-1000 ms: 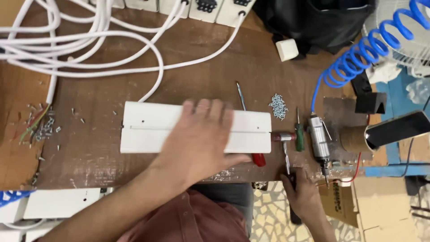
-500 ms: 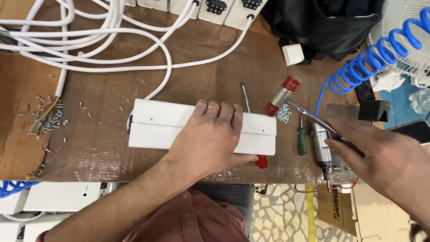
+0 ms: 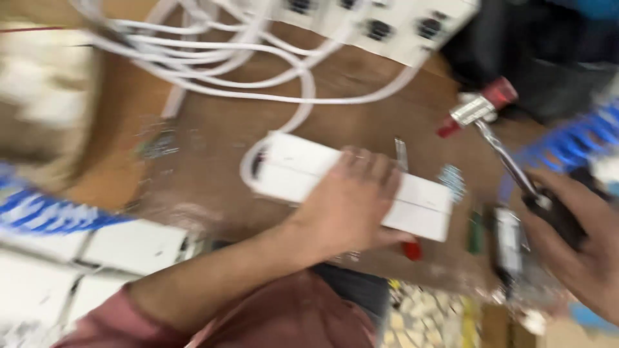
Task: Assembling white electronic boxes by attaching wires and using various tools to secure components.
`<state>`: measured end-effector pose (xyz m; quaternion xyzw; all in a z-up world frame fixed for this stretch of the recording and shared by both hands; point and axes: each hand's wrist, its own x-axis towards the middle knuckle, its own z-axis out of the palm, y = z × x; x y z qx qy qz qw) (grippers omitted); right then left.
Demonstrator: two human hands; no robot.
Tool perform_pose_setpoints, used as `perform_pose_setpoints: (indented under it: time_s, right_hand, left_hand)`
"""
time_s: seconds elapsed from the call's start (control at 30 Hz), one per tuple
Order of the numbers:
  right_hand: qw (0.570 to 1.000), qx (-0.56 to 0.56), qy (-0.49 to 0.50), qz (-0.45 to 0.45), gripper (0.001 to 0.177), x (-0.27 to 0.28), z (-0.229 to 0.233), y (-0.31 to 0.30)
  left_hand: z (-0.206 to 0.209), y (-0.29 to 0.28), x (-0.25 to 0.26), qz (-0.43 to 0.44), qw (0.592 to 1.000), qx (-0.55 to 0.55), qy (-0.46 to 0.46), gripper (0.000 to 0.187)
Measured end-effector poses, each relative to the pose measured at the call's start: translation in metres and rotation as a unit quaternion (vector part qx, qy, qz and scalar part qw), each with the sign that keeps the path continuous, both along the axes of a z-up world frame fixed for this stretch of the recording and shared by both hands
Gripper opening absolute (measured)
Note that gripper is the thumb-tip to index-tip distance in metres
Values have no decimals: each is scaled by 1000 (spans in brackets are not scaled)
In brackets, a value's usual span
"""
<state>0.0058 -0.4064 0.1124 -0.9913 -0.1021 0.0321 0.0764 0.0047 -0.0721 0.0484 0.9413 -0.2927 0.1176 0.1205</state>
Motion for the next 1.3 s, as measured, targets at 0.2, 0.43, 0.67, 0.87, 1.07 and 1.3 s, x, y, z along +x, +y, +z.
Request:
perform_pose_setpoints:
  time_s: [0.2,0.43,0.67,0.87,1.07,1.3]
  right_hand:
    - [976,196,66,62,67,35,-4,66]
    - [973,-161,138,91,72,47,63,206]
    - [970,-16,80,231,69,57,38,173]
    - [948,-47,28,314,46,54,30,163]
    - [979,-27,80,184,69,38,56,158]
    - [961,266,67,21,39,-8,32,39]
  left_hand:
    - [-14,6,2,36,996,-70,-36,100]
    - [-21,2,2,6,997,-59,-57,100]
    - [-25,-1,2,16,994,-73,-77,95]
    - [-20,1,3,0,997,-65,-50,96]
    - [-10,6,1,-20,997,-73,-14,94]
    - [-1,-1,8,-25,999,-11,-25,98]
